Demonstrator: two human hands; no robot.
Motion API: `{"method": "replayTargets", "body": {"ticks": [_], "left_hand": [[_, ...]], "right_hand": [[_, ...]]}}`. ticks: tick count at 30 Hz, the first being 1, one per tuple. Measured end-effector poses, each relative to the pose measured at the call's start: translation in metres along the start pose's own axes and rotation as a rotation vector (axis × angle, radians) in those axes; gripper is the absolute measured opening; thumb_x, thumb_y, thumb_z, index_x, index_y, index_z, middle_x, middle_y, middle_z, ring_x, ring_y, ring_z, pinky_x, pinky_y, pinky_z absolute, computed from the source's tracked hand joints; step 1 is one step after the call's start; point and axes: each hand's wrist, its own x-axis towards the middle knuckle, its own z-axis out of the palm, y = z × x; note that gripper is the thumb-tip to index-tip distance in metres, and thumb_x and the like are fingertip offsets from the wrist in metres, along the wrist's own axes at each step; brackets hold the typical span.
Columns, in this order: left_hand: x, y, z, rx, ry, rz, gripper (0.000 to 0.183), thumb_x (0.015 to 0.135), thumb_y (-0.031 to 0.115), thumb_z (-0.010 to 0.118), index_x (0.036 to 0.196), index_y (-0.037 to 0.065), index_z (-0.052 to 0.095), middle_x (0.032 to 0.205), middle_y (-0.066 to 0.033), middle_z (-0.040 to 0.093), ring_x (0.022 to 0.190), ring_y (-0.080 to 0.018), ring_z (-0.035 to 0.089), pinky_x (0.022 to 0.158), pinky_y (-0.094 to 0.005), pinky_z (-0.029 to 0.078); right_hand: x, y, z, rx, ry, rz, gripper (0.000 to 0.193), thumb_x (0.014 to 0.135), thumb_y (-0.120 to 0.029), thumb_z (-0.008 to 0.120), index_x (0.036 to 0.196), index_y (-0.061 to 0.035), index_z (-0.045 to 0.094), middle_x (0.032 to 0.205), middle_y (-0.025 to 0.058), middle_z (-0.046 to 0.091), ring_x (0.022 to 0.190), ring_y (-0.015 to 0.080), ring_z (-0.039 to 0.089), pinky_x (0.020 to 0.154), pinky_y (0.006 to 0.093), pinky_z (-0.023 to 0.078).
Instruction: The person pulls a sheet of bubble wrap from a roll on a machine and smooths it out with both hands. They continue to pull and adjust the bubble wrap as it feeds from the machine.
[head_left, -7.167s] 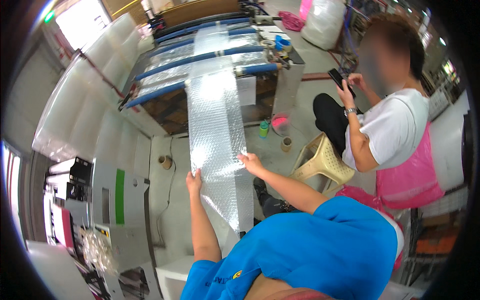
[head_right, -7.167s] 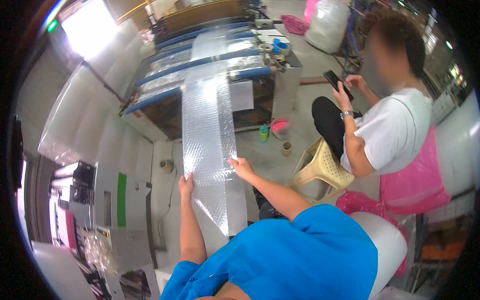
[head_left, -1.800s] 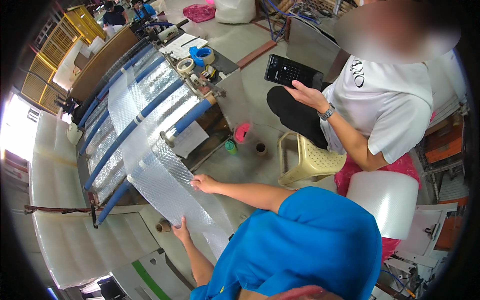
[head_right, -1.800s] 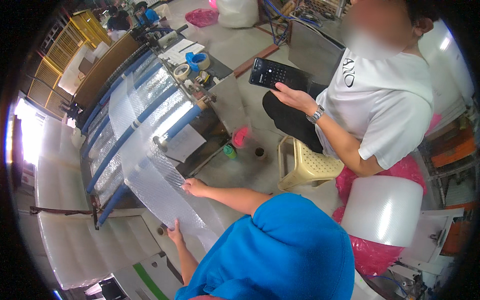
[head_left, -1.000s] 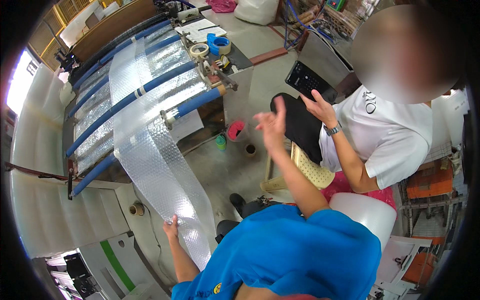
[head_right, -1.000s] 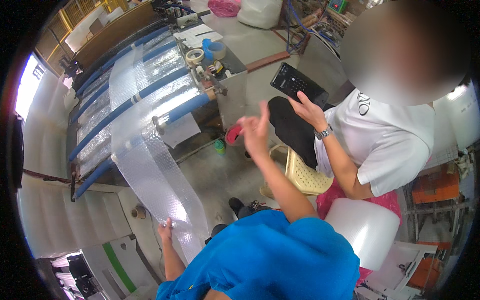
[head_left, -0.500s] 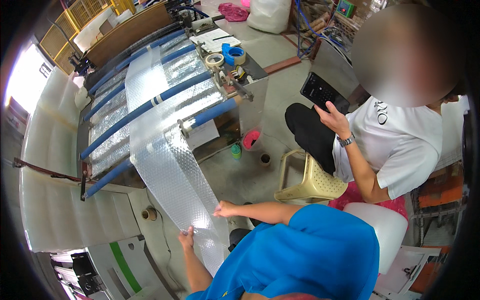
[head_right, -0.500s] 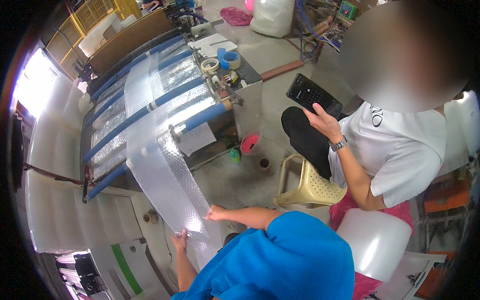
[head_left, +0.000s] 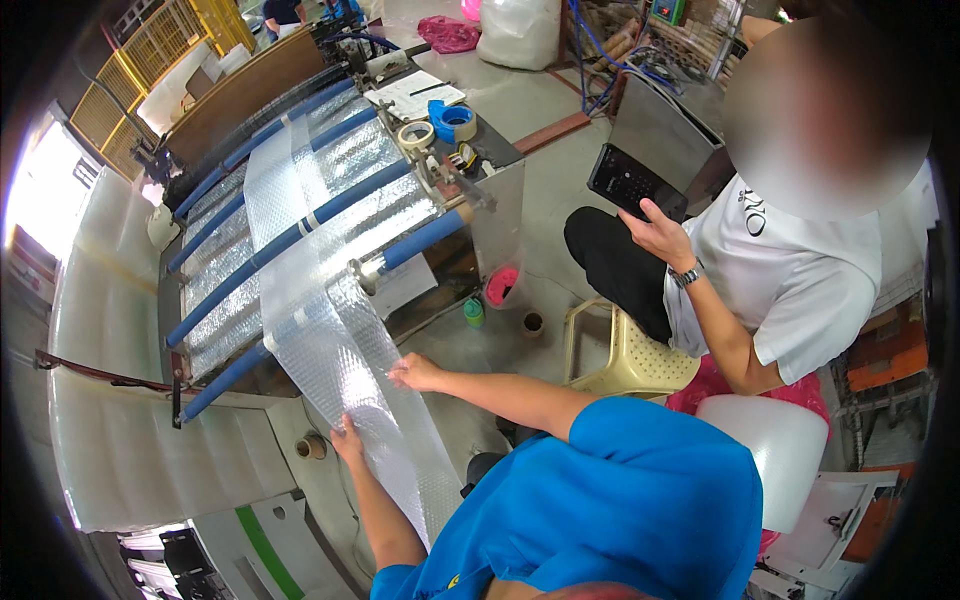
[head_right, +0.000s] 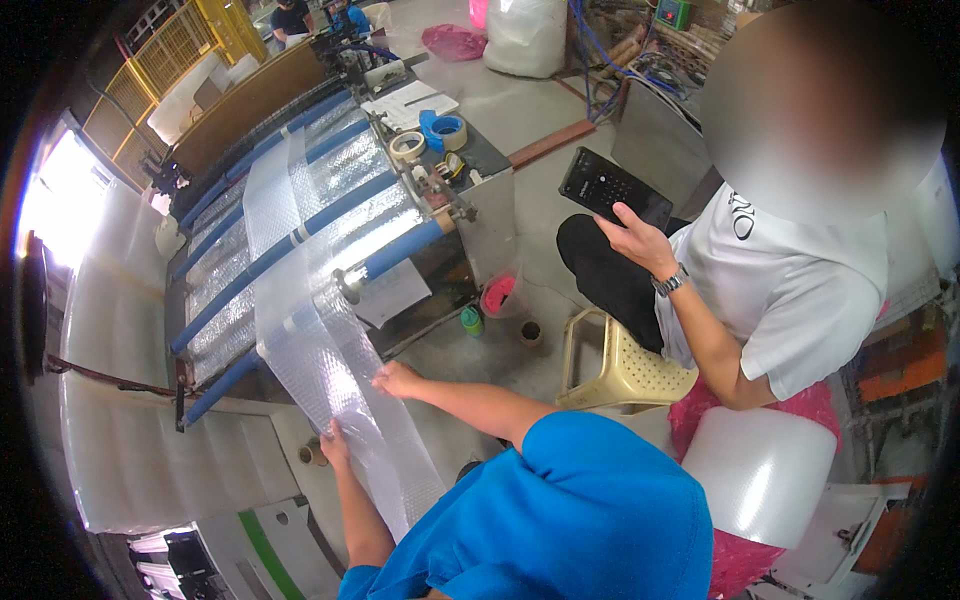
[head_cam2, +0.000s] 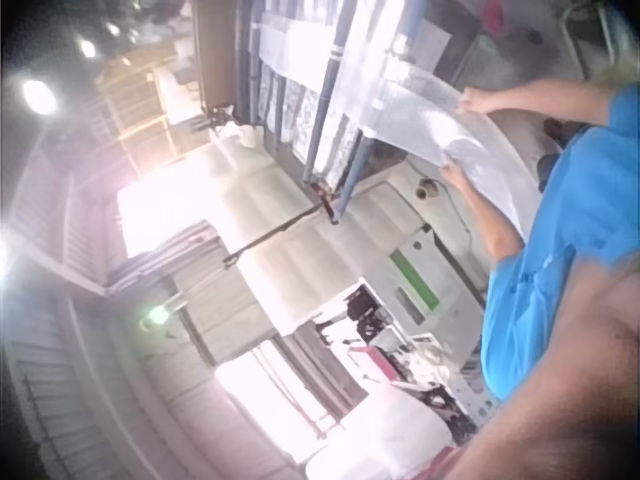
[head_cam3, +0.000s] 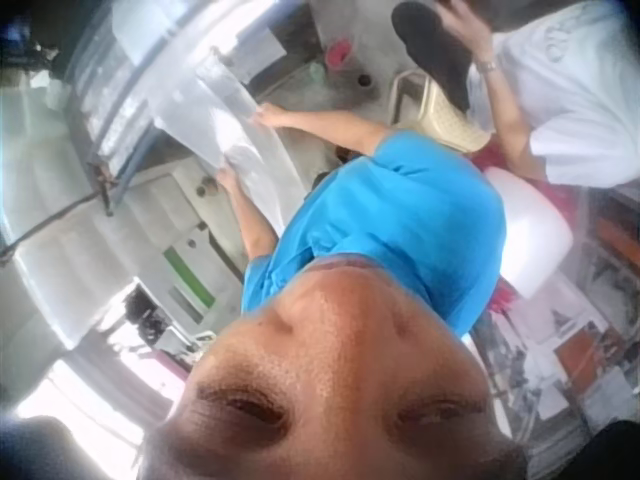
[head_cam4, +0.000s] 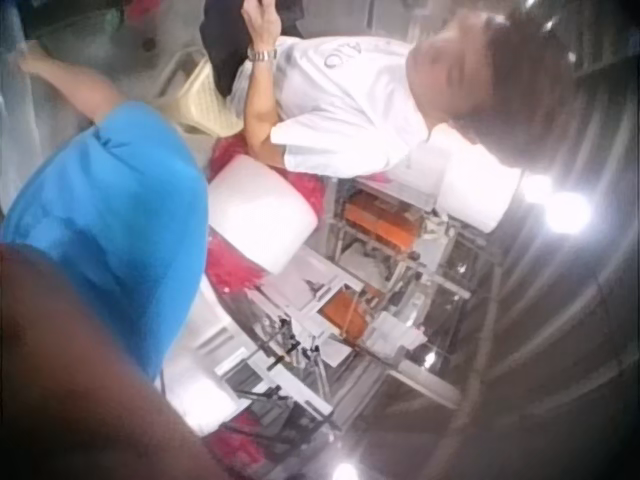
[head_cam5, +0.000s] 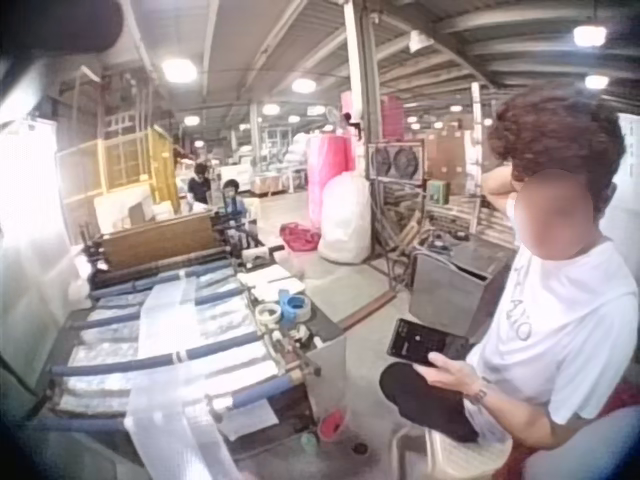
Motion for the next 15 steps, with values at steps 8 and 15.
{"method": "replayTargets", "body": {"ticks": [8,15], "left_hand": [[0.008,0.003,-0.004,-0.107,0.039,0.015,0.049,0.063,0.037,0.068,0.083,-0.003,0.047,0.075,-0.0075,0.051,0.069,-0.0203,0.046,0.067,-0.0285,0.038],[-0.01,-0.038,-0.012,0.068,-0.212,-0.086,0.073,0.061,0.049,0.064,0.102,-0.008,0.046,0.094,-0.0178,0.053,0.086,-0.0252,0.05,0.077,-0.0329,0.039]], "right_hand": [[0.033,-0.015,0.008,-0.019,0.231,-0.164,0.018,0.077,-0.016,0.051,0.08,0.001,0.056,0.066,0.0067,0.059,0.057,0.0121,0.055,0.051,0.0241,0.044],[-0.039,0.03,0.035,0.059,0.121,0.037,0.016,0.076,-0.017,0.051,0.08,-0.0029,0.057,0.069,0.0048,0.058,0.058,0.0119,0.054,0.048,0.0264,0.043]]}}
